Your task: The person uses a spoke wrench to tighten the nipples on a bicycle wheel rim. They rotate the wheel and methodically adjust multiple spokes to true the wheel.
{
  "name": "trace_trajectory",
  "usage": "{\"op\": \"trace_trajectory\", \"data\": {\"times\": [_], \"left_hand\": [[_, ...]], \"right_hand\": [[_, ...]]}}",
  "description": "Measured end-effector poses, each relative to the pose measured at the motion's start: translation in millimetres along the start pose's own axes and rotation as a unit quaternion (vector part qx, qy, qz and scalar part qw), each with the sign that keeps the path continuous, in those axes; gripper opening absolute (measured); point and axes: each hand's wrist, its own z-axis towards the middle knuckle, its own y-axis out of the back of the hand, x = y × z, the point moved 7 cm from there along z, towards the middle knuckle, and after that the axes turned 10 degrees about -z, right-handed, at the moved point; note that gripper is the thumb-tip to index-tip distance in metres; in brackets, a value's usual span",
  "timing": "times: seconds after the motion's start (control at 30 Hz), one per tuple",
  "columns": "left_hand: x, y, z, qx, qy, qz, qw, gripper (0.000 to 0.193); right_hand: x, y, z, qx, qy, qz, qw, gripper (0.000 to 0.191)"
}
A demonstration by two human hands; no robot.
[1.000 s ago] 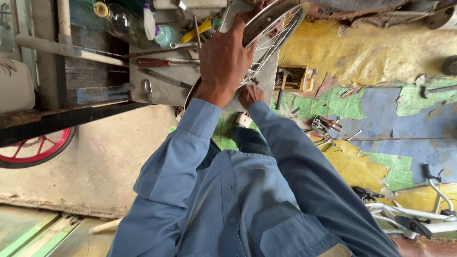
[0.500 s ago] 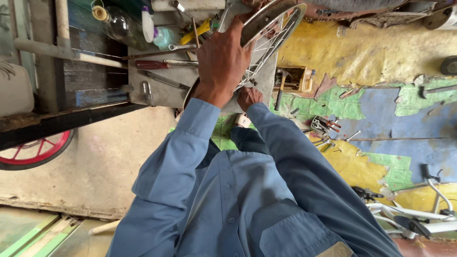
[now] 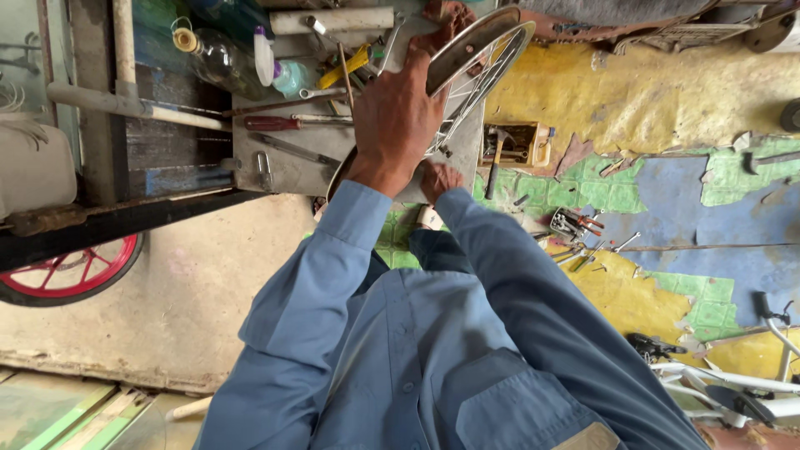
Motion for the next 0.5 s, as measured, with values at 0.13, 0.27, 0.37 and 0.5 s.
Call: {"op": "trace_trajectory", "data": {"times": [0.13,0.27,0.37,0.5], "left_hand": [[1,1,-3,0.042,0.04,-0.034,0.998,0.041],[-4,5,2,0.031,0.019,-0.03,0.999,0.036],[-12,0,-6,0.01,-0.007,-0.017,1.0,0.045],[-13,-21,-7,0.069,0.028,-0.031,0.997,0.053]], "right_hand": [[8,12,-8,-0.034,0.019,0.047,0.998,0.068],[7,9,-11,0.047,-0.006,0.026,0.999,0.06],[2,7,-3,0.056,-0.031,-0.013,0.998,0.043],[2,11,12,-0.007,-0.037,0.002,0.999,0.036]]}}
